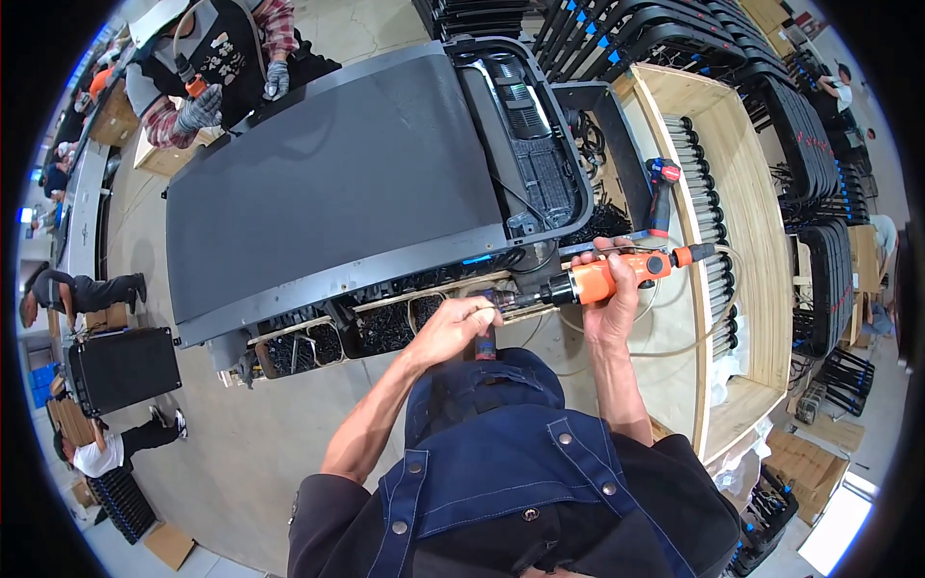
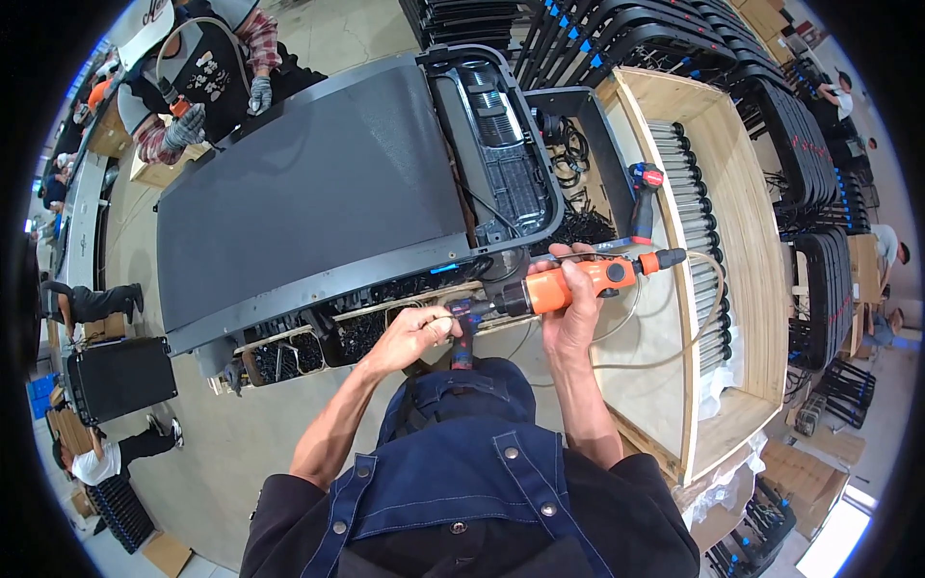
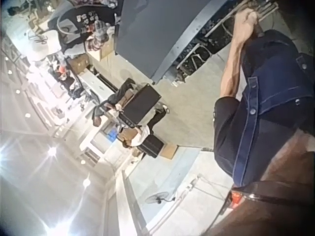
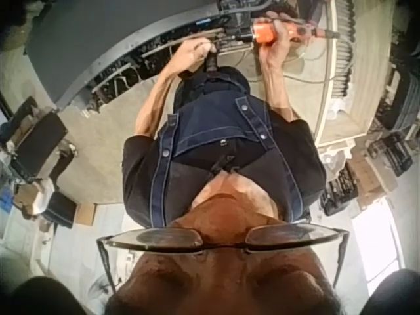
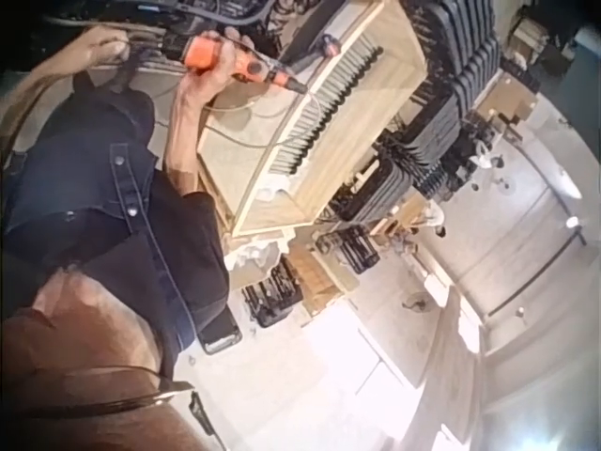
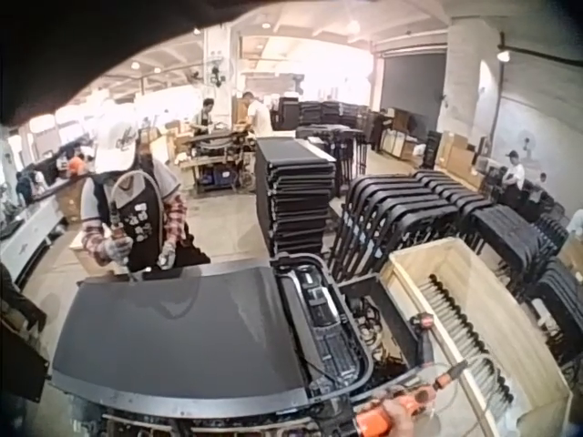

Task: Assembling components of a treadmill on a factory floor.

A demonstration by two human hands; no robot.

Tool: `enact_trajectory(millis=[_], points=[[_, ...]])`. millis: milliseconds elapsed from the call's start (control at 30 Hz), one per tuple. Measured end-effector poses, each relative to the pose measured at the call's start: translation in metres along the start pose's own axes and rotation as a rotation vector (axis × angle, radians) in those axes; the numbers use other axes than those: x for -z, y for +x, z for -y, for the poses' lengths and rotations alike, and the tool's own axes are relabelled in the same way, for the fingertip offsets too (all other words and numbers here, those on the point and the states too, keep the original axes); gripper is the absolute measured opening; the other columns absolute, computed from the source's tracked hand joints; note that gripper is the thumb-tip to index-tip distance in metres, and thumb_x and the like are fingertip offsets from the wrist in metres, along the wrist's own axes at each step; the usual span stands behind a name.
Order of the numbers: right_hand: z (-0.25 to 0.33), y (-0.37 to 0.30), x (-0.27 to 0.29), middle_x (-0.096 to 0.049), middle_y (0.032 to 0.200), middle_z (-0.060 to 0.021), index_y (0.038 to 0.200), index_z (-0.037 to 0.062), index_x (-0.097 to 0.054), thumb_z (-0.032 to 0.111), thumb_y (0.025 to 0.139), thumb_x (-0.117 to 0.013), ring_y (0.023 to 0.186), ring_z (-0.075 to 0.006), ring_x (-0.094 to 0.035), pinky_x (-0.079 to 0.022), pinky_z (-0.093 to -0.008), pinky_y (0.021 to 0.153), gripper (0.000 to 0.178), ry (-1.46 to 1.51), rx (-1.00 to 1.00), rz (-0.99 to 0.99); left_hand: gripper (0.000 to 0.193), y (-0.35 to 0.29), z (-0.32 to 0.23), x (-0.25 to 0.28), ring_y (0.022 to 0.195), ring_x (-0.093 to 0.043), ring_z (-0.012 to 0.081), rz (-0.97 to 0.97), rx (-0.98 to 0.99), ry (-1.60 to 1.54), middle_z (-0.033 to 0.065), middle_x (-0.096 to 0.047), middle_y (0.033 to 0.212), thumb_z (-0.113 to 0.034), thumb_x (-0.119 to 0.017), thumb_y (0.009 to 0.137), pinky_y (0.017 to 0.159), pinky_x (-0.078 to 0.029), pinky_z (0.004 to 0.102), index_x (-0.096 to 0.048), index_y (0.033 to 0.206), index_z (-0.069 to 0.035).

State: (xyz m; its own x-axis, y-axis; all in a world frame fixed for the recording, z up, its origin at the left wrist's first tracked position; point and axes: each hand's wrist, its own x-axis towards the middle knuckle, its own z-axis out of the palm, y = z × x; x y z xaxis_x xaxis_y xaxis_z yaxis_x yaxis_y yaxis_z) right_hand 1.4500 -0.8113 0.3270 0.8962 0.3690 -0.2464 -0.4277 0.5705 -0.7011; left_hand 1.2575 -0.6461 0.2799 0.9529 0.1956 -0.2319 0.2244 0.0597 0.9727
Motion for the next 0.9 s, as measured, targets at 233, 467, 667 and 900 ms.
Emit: enact_trajectory(millis=[233,467,667,900], points=[[0.006,0.002,-0.021,-0.064,0.114,-0.0162,0.127,0.0021,-0.049,0.010,0.084,-0.072,0.096,-0.0266,-0.070,-0.057,-0.0455,0.090,0.049,-0.177,0.172,0.260,0.032,0.027,0.026,-0.018,0.056,-0.037,0.0040,0.020,0.245,-1.050,-0.0011,-0.051,0.075,-0.029,-0.060,0.104,0.048,-0.029,0.0202,-0.065,0.108,0.003],[0.001,0.009,-0.051,-0.065,0.115,-0.0179,0.124,0.0034,-0.051,0.004,0.083,-0.074,0.098,-0.0249,-0.068,-0.057,-0.0427,0.092,0.047,-0.341,0.357,0.523,0.029,0.070,0.025,-0.037,0.057,-0.038,0.0064,-0.099,0.272,-1.507,0.0014,-0.054,0.078,-0.029,-0.058,0.105,0.046,-0.030,0.0213,-0.063,0.105,0.000],[-0.025,0.022,-0.077,-0.067,0.116,-0.0186,0.122,0.0000,-0.052,-0.004,0.080,-0.075,0.099,-0.0219,-0.070,-0.058,-0.0366,0.090,0.048,-0.505,0.260,0.621,0.027,0.085,0.036,-0.035,0.053,-0.038,0.0069,-0.210,0.214,-1.754,0.0007,-0.053,0.076,-0.031,-0.057,0.106,0.043,-0.027,0.0215,-0.058,0.102,-0.004],[-0.044,0.027,-0.119,-0.070,0.109,-0.0096,0.115,0.0019,-0.062,-0.003,0.078,-0.078,0.097,-0.0151,-0.069,-0.058,-0.0317,0.087,0.041,-0.741,0.093,0.987,0.029,0.077,0.062,-0.035,0.054,-0.035,0.0047,-0.228,0.184,-1.572,-0.0036,-0.048,0.074,-0.034,-0.052,0.108,0.044,-0.027,0.0200,-0.059,0.104,-0.007]])
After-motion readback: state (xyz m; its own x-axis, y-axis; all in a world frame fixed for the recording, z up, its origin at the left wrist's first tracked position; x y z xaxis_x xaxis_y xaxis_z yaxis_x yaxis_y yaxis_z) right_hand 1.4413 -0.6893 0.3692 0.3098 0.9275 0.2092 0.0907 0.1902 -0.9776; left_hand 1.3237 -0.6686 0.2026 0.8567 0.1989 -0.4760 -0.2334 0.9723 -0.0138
